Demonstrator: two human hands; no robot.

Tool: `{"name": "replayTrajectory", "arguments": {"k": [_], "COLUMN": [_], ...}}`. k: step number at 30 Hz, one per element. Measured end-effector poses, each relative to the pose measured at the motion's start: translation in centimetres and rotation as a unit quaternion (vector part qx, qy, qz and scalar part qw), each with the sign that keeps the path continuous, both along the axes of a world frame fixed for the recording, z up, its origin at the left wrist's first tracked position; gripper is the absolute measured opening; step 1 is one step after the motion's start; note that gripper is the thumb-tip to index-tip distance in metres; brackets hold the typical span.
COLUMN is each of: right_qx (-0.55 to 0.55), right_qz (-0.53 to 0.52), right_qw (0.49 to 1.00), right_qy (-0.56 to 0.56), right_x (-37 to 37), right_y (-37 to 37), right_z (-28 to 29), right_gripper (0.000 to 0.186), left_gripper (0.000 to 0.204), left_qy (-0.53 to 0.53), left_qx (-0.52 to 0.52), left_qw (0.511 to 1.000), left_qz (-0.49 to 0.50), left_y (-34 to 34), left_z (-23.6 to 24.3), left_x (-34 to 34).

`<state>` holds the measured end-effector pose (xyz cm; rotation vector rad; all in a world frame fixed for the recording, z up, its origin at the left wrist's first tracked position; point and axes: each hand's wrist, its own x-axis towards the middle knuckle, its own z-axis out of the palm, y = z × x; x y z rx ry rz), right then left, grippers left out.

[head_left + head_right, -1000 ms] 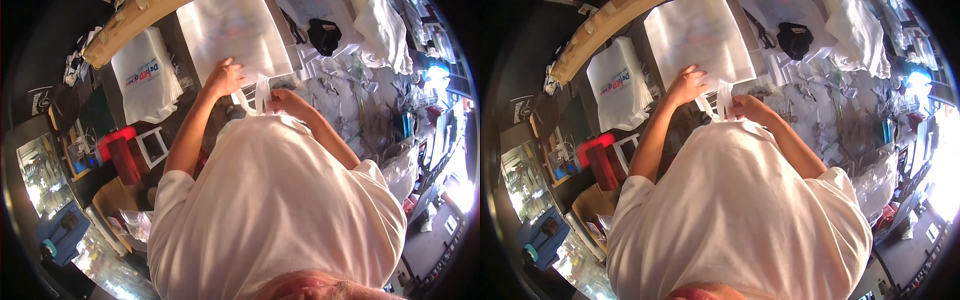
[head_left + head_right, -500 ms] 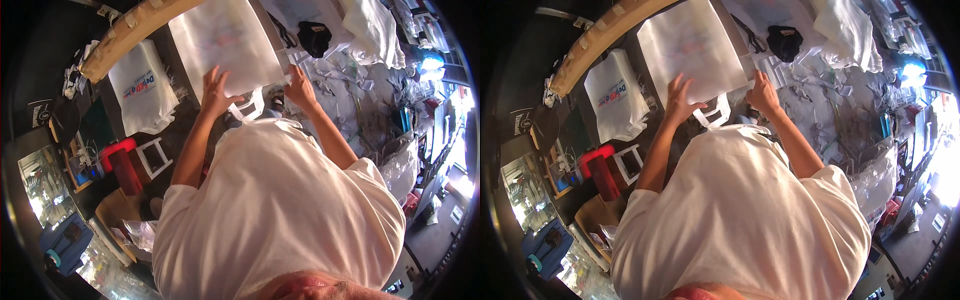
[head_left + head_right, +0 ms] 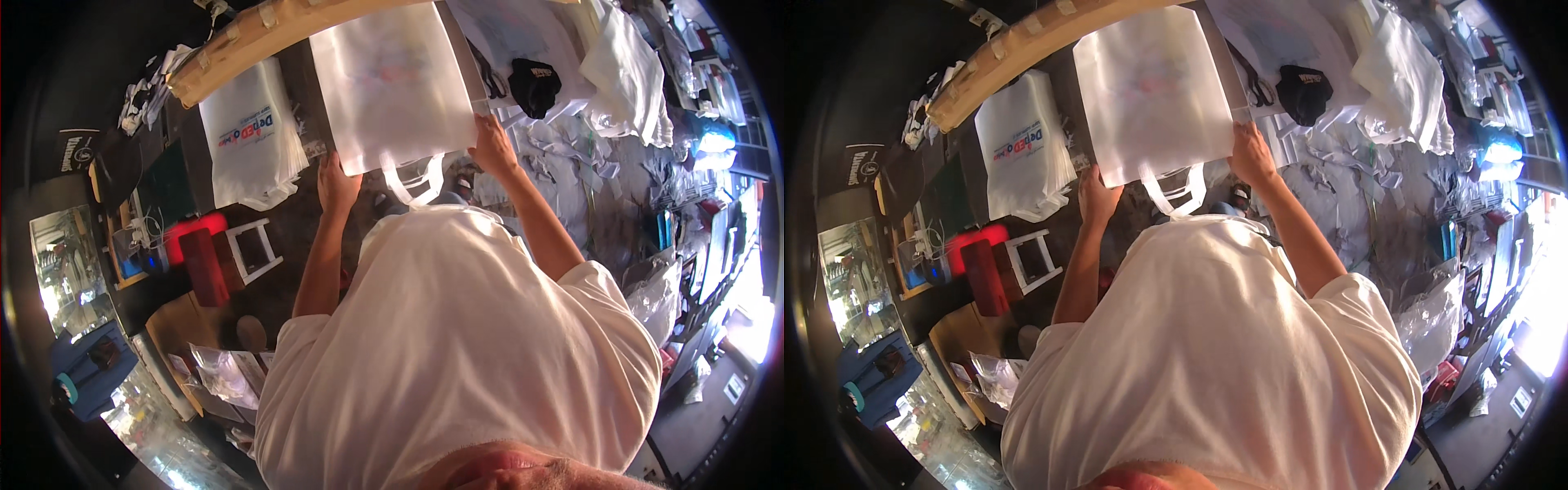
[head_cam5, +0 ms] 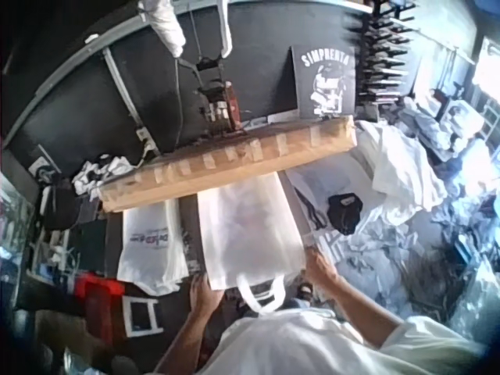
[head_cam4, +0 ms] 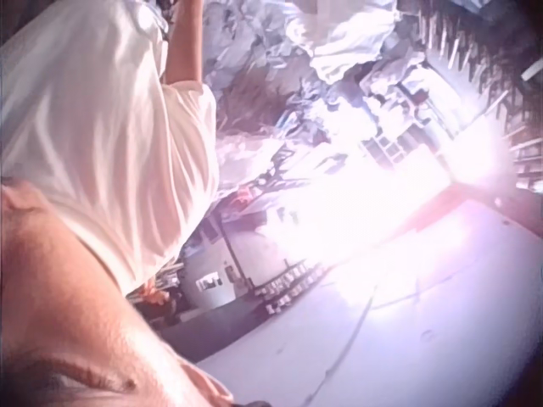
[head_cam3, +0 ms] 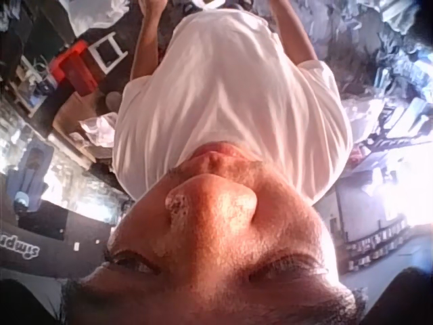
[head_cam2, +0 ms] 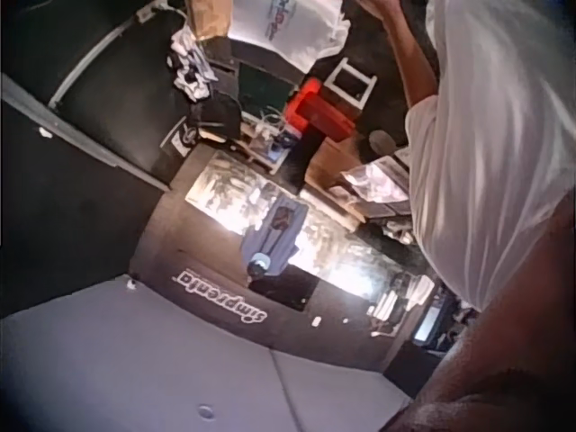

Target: The person heat presses designs onto bags by placing each bag onto the heat press machine, aligning a transfer sheet on top, clamping the heat press down, and rubbing the pressed design with a cloth.

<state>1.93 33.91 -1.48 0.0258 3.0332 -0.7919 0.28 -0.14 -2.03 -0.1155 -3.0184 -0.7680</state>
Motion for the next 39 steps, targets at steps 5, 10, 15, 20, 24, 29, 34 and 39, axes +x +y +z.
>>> {"name": "replayTrajectory", "arguments": {"k": [5, 10, 15, 20, 24, 29, 34, 39], "right_qx": [0.016, 0.007, -0.217, -0.220, -0.237, -0.186, -0.194, -0.202], "right_qz": [0.027, 0.030, -0.124, -0.203, -0.163, -0.167, -0.168, -0.184], "right_qw": [1.000, 0.999, 0.955, 0.941, 0.944, 0.955, 0.951, 0.950], "right_qy": [0.005, -0.033, -0.159, -0.155, -0.159, -0.161, -0.171, -0.152], "right_x": [-0.4, -0.4, -2.7, -4.6, -4.8, -5.1, -5.1, -4.5], "right_y": [0.3, 2.1, 1.4, 1.4, 1.9, 2.4, 2.6, 2.8], "right_z": [-0.2, -1.6, -0.3, -1.8, -2.6, -2.4, -2.3, -1.8], "right_gripper": [0.071, 0.080, 0.075, 0.056, 0.039, 0.035, 0.033, 0.032], "left_gripper": [0.046, 0.059, 0.045, 0.026, 0.029, 0.028, 0.028, 0.026], "left_qy": [0.042, 0.070, -0.165, -0.162, -0.164, -0.109, -0.104, -0.064], "left_qx": [0.000, -0.013, 0.202, 0.214, 0.218, 0.292, 0.316, 0.282], "left_qw": [0.999, 0.996, 0.957, 0.949, 0.947, 0.935, 0.926, 0.945], "left_qz": [0.000, -0.047, 0.126, 0.166, 0.170, 0.167, 0.180, 0.155], "left_y": [-0.1, -0.9, -1.9, -0.9, -1.7, -1.3, -1.2, -0.7], "left_z": [-0.8, 0.0, -1.4, -2.1, -3.6, -5.0, -5.3, -5.2], "left_x": [0.1, 0.0, -2.3, -3.9, -4.1, -3.9, -3.8, -3.7]}}
